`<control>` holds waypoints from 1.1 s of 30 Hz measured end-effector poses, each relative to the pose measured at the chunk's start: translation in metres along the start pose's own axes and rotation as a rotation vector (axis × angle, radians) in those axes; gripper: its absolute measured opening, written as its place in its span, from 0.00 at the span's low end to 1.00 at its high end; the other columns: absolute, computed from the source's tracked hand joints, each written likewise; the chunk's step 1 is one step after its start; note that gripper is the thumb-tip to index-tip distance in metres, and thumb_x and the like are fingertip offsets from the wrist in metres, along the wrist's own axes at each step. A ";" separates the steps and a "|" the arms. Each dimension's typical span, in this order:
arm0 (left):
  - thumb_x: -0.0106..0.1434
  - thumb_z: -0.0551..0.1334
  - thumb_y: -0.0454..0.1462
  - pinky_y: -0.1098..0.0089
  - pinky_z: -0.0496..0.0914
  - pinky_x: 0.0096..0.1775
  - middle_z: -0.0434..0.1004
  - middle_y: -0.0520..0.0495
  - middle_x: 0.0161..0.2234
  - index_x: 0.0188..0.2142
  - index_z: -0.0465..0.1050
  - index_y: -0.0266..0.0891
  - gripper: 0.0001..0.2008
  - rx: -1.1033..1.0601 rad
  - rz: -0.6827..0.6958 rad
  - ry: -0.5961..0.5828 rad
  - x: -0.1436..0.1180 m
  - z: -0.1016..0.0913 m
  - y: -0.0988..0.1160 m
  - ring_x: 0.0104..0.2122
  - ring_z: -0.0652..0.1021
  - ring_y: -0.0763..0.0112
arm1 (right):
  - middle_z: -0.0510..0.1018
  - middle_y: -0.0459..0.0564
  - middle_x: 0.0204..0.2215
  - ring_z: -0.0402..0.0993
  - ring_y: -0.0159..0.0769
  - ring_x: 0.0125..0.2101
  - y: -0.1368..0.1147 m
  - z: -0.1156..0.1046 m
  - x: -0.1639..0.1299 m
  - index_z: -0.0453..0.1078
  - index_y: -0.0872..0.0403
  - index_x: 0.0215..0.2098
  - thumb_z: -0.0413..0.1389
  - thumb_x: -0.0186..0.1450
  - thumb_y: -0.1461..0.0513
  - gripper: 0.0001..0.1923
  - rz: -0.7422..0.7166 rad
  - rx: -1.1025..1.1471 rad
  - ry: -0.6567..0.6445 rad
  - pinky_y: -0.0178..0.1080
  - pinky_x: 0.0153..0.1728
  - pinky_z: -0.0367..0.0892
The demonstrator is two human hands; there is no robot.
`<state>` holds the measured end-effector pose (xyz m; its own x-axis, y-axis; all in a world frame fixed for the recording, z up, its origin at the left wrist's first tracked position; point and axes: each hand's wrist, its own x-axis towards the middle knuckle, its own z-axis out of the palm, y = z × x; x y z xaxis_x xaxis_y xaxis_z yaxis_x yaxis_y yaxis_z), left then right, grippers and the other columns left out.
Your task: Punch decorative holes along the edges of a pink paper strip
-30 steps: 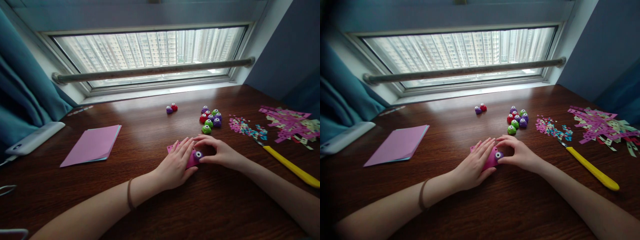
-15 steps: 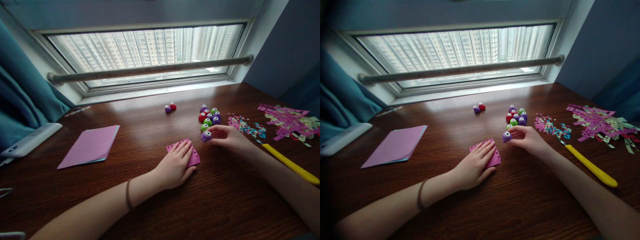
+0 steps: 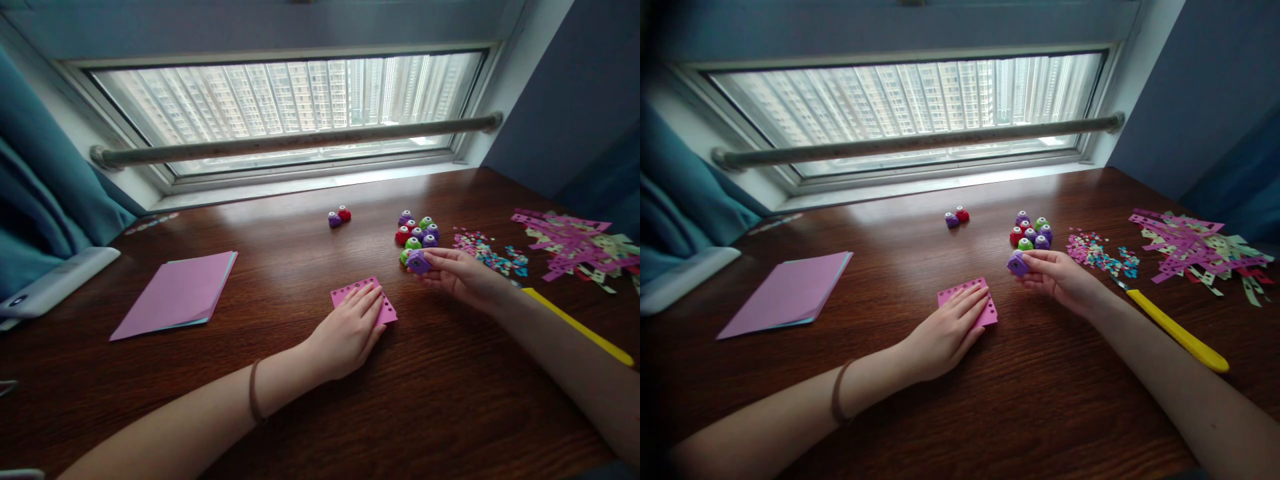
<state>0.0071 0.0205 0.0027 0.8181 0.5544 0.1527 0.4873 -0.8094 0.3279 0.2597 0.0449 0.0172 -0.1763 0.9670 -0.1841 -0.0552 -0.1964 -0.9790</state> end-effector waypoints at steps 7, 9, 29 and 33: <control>0.68 0.45 0.36 0.61 0.54 0.60 0.55 0.39 0.59 0.57 0.57 0.31 0.20 -0.175 -0.060 0.058 -0.001 -0.002 -0.004 0.60 0.55 0.65 | 0.76 0.52 0.35 0.74 0.42 0.35 -0.010 -0.004 0.001 0.66 0.54 0.38 0.62 0.54 0.55 0.18 -0.306 -0.452 0.291 0.43 0.37 0.69; 0.68 0.45 0.35 0.62 0.56 0.59 0.59 0.41 0.58 0.55 0.60 0.34 0.18 -0.275 -0.075 0.106 0.000 -0.004 -0.007 0.59 0.59 0.67 | 0.75 0.51 0.34 0.73 0.42 0.32 -0.013 -0.006 0.000 0.66 0.54 0.37 0.61 0.55 0.56 0.15 -0.401 -0.723 0.420 0.43 0.34 0.69; 0.60 0.52 0.30 0.56 0.59 0.56 0.64 0.40 0.54 0.53 0.61 0.35 0.20 -0.428 -0.134 0.220 0.001 -0.003 -0.012 0.54 0.65 0.62 | 0.72 0.52 0.34 0.70 0.44 0.35 0.014 -0.025 0.012 0.66 0.54 0.41 0.54 0.61 0.58 0.12 -0.364 -1.395 0.424 0.43 0.37 0.65; 0.58 0.52 0.29 0.57 0.59 0.57 0.63 0.40 0.55 0.53 0.60 0.34 0.22 -0.412 -0.127 0.207 0.001 -0.004 -0.012 0.55 0.64 0.63 | 0.69 0.57 0.38 0.66 0.49 0.40 0.019 -0.020 0.013 0.65 0.57 0.45 0.55 0.60 0.58 0.17 -0.487 -1.380 0.528 0.47 0.42 0.63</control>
<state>0.0010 0.0315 0.0028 0.6615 0.7049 0.2561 0.3841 -0.6116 0.6917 0.2758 0.0568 -0.0053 -0.0411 0.8945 0.4451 0.9645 0.1518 -0.2161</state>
